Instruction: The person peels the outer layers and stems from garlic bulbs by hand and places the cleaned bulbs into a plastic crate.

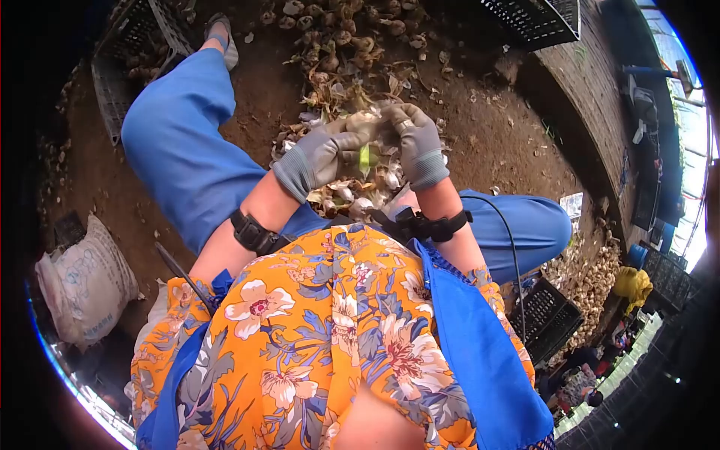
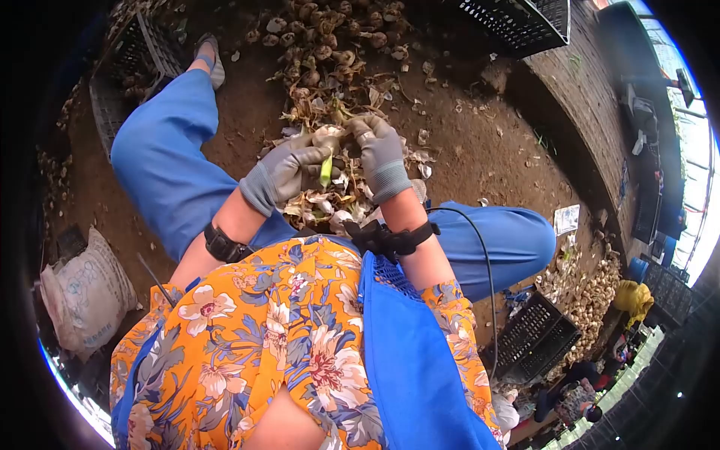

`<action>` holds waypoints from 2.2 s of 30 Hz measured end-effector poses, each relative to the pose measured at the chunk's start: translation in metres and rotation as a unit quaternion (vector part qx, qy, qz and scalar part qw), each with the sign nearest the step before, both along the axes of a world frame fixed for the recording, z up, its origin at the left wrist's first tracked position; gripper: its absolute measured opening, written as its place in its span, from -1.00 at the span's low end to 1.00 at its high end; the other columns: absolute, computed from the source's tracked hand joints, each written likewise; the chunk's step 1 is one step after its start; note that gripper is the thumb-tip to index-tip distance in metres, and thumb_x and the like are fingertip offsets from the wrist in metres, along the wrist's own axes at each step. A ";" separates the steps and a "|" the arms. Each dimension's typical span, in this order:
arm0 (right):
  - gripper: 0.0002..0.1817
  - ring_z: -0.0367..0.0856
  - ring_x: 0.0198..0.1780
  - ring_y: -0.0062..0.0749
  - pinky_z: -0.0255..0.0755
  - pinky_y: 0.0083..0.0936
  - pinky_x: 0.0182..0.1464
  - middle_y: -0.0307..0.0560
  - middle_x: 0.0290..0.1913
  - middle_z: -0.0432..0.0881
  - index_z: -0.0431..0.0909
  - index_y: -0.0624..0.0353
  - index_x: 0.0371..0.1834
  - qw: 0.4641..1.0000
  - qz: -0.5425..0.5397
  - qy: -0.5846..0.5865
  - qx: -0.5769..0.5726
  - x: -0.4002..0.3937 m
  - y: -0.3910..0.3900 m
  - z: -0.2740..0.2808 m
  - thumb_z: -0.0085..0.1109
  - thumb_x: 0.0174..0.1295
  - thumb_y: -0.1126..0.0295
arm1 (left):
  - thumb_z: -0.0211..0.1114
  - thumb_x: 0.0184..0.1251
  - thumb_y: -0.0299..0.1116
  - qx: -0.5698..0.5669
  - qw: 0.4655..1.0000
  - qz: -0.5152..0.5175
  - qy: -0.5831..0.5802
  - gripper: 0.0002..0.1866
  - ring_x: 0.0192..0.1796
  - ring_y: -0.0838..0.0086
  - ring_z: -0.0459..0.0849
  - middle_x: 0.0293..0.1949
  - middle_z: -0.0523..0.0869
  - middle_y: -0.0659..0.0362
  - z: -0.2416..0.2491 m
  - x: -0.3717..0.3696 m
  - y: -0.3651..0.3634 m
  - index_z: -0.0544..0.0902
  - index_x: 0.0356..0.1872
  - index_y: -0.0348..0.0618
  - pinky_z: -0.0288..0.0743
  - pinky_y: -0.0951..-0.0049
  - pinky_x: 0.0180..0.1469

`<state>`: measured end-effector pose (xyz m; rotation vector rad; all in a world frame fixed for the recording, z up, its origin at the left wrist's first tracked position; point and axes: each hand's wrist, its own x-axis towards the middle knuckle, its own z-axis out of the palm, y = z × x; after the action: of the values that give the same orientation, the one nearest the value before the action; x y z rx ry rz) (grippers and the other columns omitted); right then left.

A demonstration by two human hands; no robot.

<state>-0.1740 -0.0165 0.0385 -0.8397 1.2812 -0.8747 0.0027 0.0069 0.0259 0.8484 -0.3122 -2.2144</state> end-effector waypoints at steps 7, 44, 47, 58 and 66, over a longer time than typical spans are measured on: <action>-0.83 0.57 -0.32 -0.55 0.48 -0.61 -0.28 -0.20 -0.28 0.61 0.54 0.16 -0.09 0.925 -0.161 -0.344 -0.004 -0.052 -0.030 -0.049 0.15 0.30 0.38 | 0.15 0.36 -0.40 0.016 0.988 0.010 -0.152 -0.78 -0.45 0.73 0.58 -0.36 0.66 0.27 0.009 0.006 0.000 0.57 -0.02 -0.19 0.42 0.76 -0.49; -0.86 0.59 -0.19 -0.07 0.49 -0.24 -0.16 0.00 -0.28 0.61 0.61 0.10 -0.27 0.845 0.099 0.382 -0.362 -0.006 -0.005 -0.008 0.13 0.12 0.51 | 0.25 0.27 -0.49 -0.047 0.971 0.107 -0.208 -0.57 -0.32 0.57 0.64 -0.22 0.67 0.08 0.000 -0.011 0.004 0.38 0.11 -0.44 0.54 0.66 -0.34; -0.85 0.56 -0.24 -0.06 0.47 -0.26 -0.21 -0.02 -0.33 0.58 0.58 0.12 -0.34 0.805 0.126 0.401 -0.419 0.002 -0.002 -0.010 0.16 -0.02 0.55 | 0.23 0.26 -0.52 -0.062 0.966 0.092 -0.231 -0.58 -0.30 0.56 0.64 -0.20 0.67 0.10 0.001 -0.013 0.004 0.38 0.12 -0.42 0.56 0.65 -0.32; -0.86 0.61 -0.09 0.00 0.51 -0.19 -0.06 0.04 -0.15 0.61 0.58 0.12 -0.26 0.736 0.174 0.645 -0.110 -0.033 -0.027 -0.042 0.13 0.16 0.37 | 0.22 0.21 -0.62 -0.125 0.950 0.093 -0.271 -0.62 -0.32 0.60 0.61 -0.27 0.63 0.17 -0.003 -0.006 0.003 0.45 0.08 -0.35 0.53 0.63 -0.32; -0.49 0.49 0.18 -0.07 0.43 -0.32 0.15 0.11 0.11 0.53 0.42 0.16 0.19 0.897 0.205 0.313 -0.236 -0.045 -0.017 -0.046 0.26 0.12 0.38 | 0.27 0.29 -0.49 -0.064 0.968 0.122 -0.211 -0.66 -0.39 0.59 0.61 -0.28 0.66 0.14 -0.004 0.009 -0.003 0.48 0.07 -0.31 0.53 0.57 -0.41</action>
<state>-0.2192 -0.0332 -0.0072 -1.8181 1.3662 -0.5864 0.0113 0.0040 0.0215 1.2159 -0.5183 -1.7557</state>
